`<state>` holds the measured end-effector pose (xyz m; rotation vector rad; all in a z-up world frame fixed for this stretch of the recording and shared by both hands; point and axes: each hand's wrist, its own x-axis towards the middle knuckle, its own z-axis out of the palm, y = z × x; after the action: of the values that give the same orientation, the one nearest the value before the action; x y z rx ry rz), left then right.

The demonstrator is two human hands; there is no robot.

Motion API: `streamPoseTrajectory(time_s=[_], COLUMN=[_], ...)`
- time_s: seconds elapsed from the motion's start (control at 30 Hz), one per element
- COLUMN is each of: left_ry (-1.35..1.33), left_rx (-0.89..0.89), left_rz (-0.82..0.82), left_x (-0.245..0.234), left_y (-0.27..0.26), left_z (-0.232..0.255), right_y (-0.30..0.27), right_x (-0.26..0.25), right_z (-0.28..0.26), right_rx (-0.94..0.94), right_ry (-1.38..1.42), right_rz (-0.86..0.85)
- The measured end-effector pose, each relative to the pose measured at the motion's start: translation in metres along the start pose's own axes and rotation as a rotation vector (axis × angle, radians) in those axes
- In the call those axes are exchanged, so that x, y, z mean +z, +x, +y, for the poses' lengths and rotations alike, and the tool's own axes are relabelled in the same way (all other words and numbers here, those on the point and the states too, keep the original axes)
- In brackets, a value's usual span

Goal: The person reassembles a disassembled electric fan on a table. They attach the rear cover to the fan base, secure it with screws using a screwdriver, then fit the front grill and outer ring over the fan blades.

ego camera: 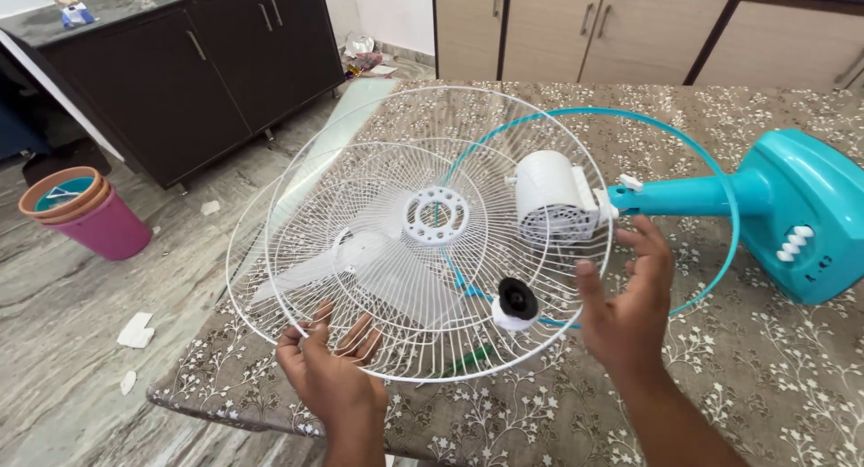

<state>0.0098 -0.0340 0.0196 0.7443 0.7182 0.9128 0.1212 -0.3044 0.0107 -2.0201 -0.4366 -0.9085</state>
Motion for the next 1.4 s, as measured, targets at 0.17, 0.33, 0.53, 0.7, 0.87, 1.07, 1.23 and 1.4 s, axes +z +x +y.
streamPoseTrajectory(time_s=[0.17,0.33,0.53,0.7,0.87,1.07,1.23,1.4], left_ry=[-0.059,-0.048,-0.083,-0.036,-0.040,0.008,0.054,0.002], left_rx=[0.069,0.120,0.264,0.130,0.173,0.134,0.041,-0.069], left_rz=[0.050,0.140,0.142,0.174,0.078,-0.026,-0.133,-0.285], left_x=[0.002,-0.010,-0.024,-0.023,-0.018,-0.006,0.013,0.038], left_y=[0.003,0.019,0.035,0.025,0.015,-0.001,-0.029,-0.065], left_z=[-0.003,-0.009,-0.019,-0.011,-0.007,-0.010,-0.020,-0.033], right_y=[-0.019,-0.055,-0.059,-0.052,-0.047,-0.043,-0.025,0.007], right_x=[-0.008,-0.025,-0.019,-0.012,-0.013,-0.042,-0.074,-0.097], right_z=[0.055,0.106,0.132,0.117,0.102,0.046,-0.010,-0.031], right_rx=[0.334,0.274,0.653,0.987,0.828,-0.105,-0.045,-0.022], right_ry=[0.207,-0.226,0.267,0.567,0.274,-0.368,-0.023,-0.228], right_rz=[0.094,0.362,0.377,0.242,0.325,0.312,0.011,-0.543])
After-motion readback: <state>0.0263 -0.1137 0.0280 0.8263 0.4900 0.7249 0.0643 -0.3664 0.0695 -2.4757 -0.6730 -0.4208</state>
